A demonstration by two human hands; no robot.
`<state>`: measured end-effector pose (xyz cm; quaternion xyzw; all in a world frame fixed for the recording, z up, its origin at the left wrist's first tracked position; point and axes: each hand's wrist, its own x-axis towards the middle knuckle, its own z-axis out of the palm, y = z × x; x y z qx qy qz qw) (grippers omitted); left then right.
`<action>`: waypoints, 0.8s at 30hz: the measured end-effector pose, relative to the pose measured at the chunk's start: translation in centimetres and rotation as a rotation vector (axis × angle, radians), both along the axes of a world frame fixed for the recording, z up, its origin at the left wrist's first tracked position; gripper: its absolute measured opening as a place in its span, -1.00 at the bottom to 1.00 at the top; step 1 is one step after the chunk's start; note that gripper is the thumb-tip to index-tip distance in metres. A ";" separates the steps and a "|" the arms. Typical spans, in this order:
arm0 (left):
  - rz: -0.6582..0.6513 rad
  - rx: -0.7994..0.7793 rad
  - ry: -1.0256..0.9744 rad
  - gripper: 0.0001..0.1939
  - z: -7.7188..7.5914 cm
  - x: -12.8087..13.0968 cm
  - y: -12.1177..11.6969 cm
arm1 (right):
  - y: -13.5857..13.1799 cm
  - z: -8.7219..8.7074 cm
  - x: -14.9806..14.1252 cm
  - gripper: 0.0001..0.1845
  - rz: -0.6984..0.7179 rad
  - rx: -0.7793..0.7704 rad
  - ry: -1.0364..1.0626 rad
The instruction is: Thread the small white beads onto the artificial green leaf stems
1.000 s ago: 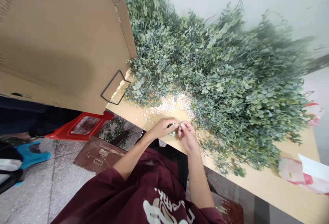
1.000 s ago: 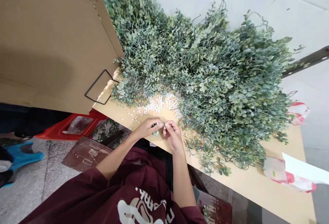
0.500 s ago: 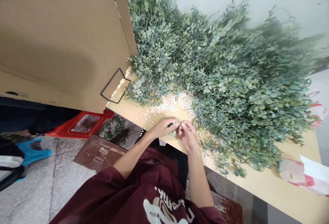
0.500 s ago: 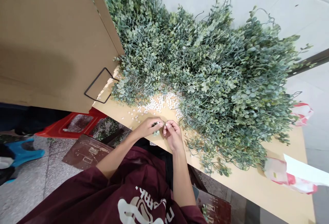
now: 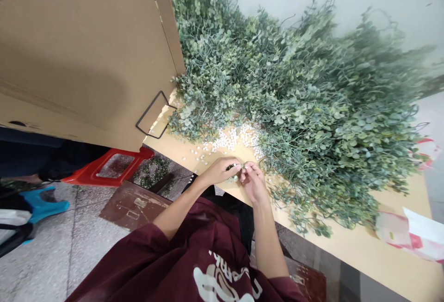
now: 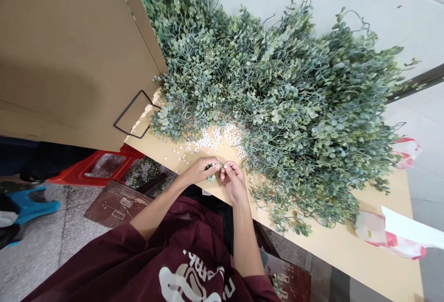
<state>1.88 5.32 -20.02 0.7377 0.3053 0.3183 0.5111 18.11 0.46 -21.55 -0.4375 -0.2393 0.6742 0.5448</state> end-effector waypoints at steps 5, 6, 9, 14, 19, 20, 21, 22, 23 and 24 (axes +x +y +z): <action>-0.009 0.002 -0.015 -0.59 -0.1 0.0 0.0 | -0.1 -0.2 0.0 -0.82 0.004 0.009 -0.002; -0.009 0.003 -0.020 -0.60 -0.1 0.0 0.0 | -0.1 -0.2 -0.1 -0.82 0.004 0.007 -0.009; -0.006 0.002 -0.022 -0.61 -0.2 0.0 0.0 | -0.1 -0.2 -0.2 -0.81 0.002 0.006 -0.028; -0.012 -0.032 0.008 -0.63 -0.3 0.0 0.0 | -0.1 -0.3 -0.1 -0.81 -0.004 0.015 -0.032; -0.052 -0.053 0.027 -0.62 -0.2 0.1 0.1 | -0.1 -0.6 -0.1 -0.80 0.008 0.021 -0.043; -0.050 -0.051 0.034 -0.63 -0.2 0.1 0.1 | -0.1 -0.6 -0.2 -0.80 0.017 0.022 -0.049; -0.045 -0.049 0.042 -0.63 -0.2 0.1 0.1 | -0.1 -0.6 -0.2 -0.80 0.023 0.025 -0.055; -0.041 -0.046 0.050 -0.63 -0.2 0.1 0.1 | -0.1 -0.6 -0.3 -0.80 0.028 0.030 -0.060; -0.039 -0.041 0.059 -0.63 -0.1 0.1 0.1 | -0.1 -0.6 -0.3 -0.81 0.028 0.038 -0.063; -0.036 -0.031 0.069 -0.64 -0.1 0.1 0.2 | -0.1 -0.6 -0.4 -0.81 0.024 0.046 -0.064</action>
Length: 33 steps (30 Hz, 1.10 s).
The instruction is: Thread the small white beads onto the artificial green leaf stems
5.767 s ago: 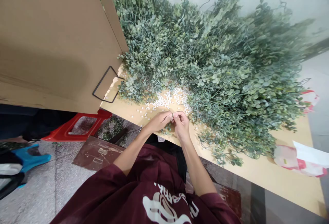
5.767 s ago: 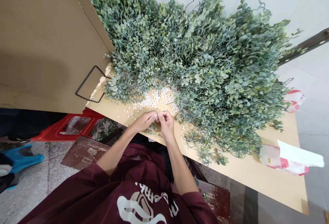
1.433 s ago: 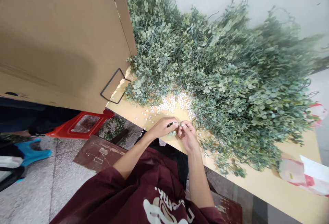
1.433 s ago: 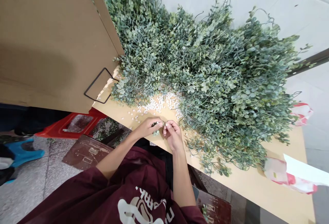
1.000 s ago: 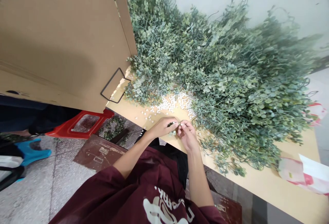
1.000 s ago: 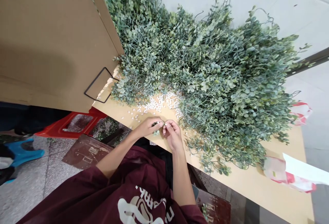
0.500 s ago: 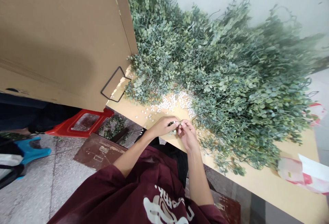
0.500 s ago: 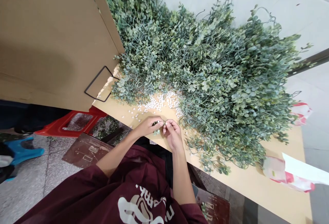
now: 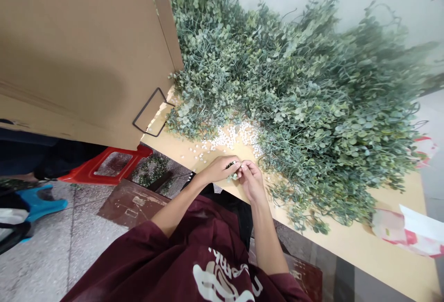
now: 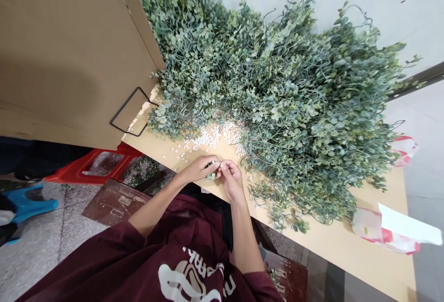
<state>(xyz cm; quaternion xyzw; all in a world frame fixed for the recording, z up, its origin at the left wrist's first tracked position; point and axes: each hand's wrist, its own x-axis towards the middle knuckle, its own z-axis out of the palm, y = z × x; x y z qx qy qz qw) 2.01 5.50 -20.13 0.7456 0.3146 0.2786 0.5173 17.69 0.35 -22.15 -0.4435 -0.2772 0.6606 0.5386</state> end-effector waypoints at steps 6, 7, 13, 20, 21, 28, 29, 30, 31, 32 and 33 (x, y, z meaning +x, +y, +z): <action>0.034 0.094 0.031 -0.65 0.0 0.3 0.1 | -0.1 0.2 -0.5 -0.84 -0.065 0.029 0.011; 0.029 0.104 0.031 -0.66 -0.1 0.3 0.0 | -0.1 0.3 -0.6 -0.84 -0.077 0.029 0.013; 0.053 0.123 0.050 -0.69 -0.3 0.3 -0.3 | 0.0 0.5 -1.0 -0.84 -0.079 0.032 0.012; 0.092 0.071 0.001 -0.68 -0.1 0.4 -0.3 | 0.1 0.3 -1.2 -0.76 -0.120 0.023 -0.077; 0.099 0.056 -0.007 -0.67 -0.1 0.4 -0.4 | 0.1 0.2 -1.3 -0.74 -0.143 0.030 -0.088; 0.132 0.069 0.012 -0.64 -0.2 0.2 -0.6 | -0.2 -0.1 -2.3 -0.76 -0.260 0.131 -0.348; 0.132 0.072 0.007 -0.65 -0.2 0.2 -0.7 | -0.3 -0.1 -2.4 -0.76 -0.264 0.144 -0.407; 0.133 0.070 -0.007 -0.65 -0.2 0.2 -0.7 | -0.4 0.0 -2.4 -0.77 -0.272 0.163 -0.462; 0.141 0.059 -0.029 -0.66 -0.2 0.1 -0.7 | -0.4 0.2 -2.4 -0.77 -0.276 0.188 -0.513; 0.163 0.041 -0.056 -0.65 -0.3 0.1 -0.7 | -0.4 0.3 -2.3 -0.77 -0.271 0.219 -0.563; 0.203 0.016 -0.084 -0.65 -0.4 0.0 -0.7 | -0.2 0.5 -2.2 -0.77 -0.251 0.252 -0.612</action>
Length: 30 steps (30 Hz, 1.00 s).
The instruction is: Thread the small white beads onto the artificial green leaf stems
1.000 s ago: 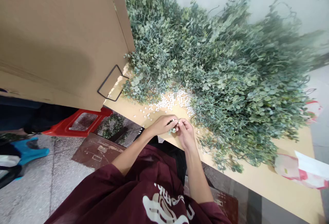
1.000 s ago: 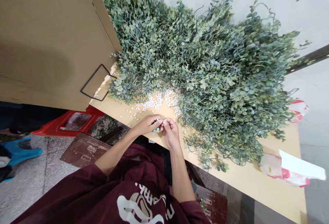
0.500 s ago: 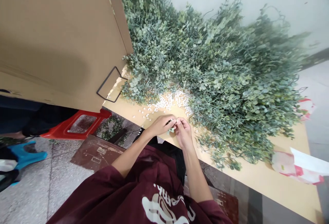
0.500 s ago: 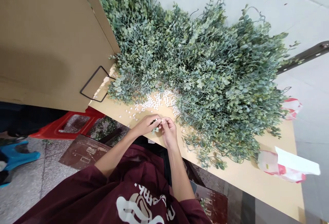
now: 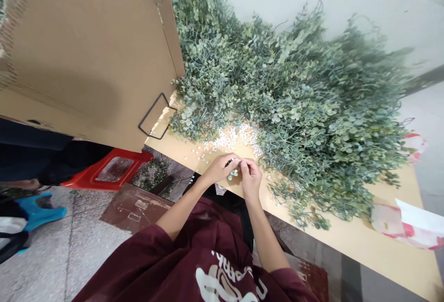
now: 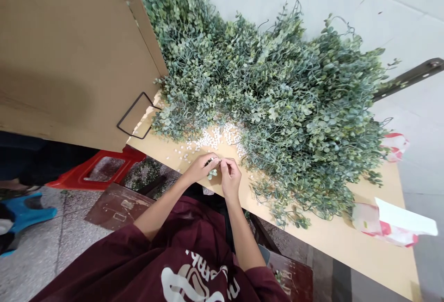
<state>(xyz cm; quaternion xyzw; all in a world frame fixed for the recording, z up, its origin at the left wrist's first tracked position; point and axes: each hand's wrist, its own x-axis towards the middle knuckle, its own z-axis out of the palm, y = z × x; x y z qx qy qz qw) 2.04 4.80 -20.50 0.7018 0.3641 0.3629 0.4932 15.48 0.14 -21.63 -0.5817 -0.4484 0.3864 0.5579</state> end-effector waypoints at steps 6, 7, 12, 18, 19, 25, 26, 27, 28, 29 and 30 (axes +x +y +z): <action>0.397 -0.142 -0.095 -0.64 -1.0 -0.1 -0.2 | 3.2 1.1 0.7 -0.67 0.134 -0.063 -0.290; 0.423 -0.152 -0.100 -0.65 -1.2 -0.1 -0.2 | 4.0 1.2 0.7 -0.70 0.155 -0.085 -0.351; 0.402 -0.129 -0.130 -0.64 -2.0 -0.2 -0.2 | 6.8 1.8 0.7 -0.87 0.304 -0.244 -0.532; 0.306 -0.118 -0.199 -0.57 -2.5 -0.6 -0.1 | 7.0 2.0 1.3 -0.89 0.334 -0.320 -0.470; 0.304 -0.122 -0.214 -0.56 -2.6 -0.6 0.0 | 6.7 2.0 1.6 -0.88 0.329 -0.339 -0.374; 0.248 -0.149 -0.375 -0.40 -2.9 -0.4 0.3 | 3.3 3.3 3.3 -0.73 0.355 -0.236 0.261; 0.236 -0.149 -0.372 -0.37 -2.8 -0.4 0.3 | 2.6 3.5 3.4 -0.72 0.383 -0.227 0.292; 0.221 -0.145 -0.354 -0.33 -2.7 -0.3 0.2 | 1.9 3.7 3.5 -0.68 0.422 -0.228 0.311; 0.205 -0.138 -0.326 -0.31 -2.5 -0.3 0.1 | 1.3 3.8 3.6 -0.62 0.464 -0.233 0.322; 0.186 -0.124 -0.291 -0.29 -2.3 -0.2 0.0 | 0.8 3.8 3.6 -0.54 0.502 -0.239 0.330; 0.170 -0.106 -0.252 -0.27 -2.0 -0.1 -0.2 | 0.4 3.7 3.6 -0.47 0.530 -0.244 0.335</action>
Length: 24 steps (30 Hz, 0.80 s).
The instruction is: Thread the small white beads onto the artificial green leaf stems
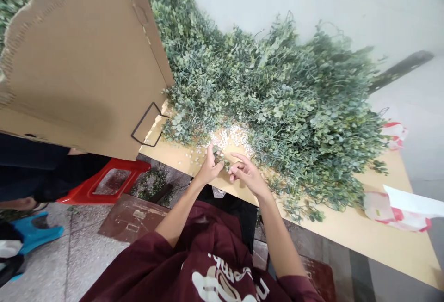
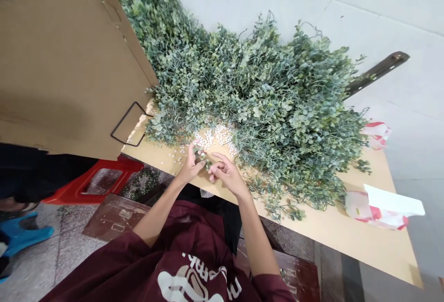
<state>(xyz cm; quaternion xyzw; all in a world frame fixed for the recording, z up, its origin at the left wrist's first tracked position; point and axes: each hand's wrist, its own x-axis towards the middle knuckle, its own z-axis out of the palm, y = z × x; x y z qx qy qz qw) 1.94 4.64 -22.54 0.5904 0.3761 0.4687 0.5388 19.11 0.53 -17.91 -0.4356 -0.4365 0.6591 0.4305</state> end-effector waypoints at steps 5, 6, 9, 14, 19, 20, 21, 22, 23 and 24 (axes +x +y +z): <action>-0.022 0.025 0.147 -0.21 0.6 0.5 -0.7 | -0.6 -1.9 0.5 -0.50 -0.004 -0.015 -0.001; -0.018 0.017 0.149 -0.21 0.6 0.6 -0.8 | -0.7 -2.3 0.6 -0.54 0.000 -0.015 -0.016; 0.003 0.020 0.097 -0.24 0.4 0.7 -0.7 | -1.3 -3.2 1.1 -0.59 0.043 0.015 -0.091; 0.042 0.026 -0.147 -0.37 0.4 0.8 -0.3 | -2.1 -3.0 1.1 -0.68 0.096 0.127 -0.295; 0.072 -0.082 -0.304 -0.39 0.2 0.5 0.1 | -1.8 -2.6 0.6 -0.80 0.074 0.221 -0.420; 0.074 -0.102 -0.291 -0.41 0.1 0.4 0.0 | -1.7 -2.6 0.6 -0.80 0.067 0.238 -0.431; 0.082 -0.119 -0.258 -0.44 0.0 0.3 0.0 | -1.7 -2.5 0.5 -0.79 0.062 0.254 -0.441; 0.095 -0.130 -0.199 -0.48 0.0 0.3 -0.1 | -1.6 -2.5 0.6 -0.77 0.062 0.268 -0.454; 0.115 -0.130 -0.113 -0.53 0.1 0.3 -0.2 | -1.6 -2.4 0.6 -0.75 0.066 0.278 -0.468; 0.134 -0.114 -0.002 -0.58 0.2 0.2 -0.3 | -1.6 -2.2 0.6 -0.72 0.074 0.284 -0.482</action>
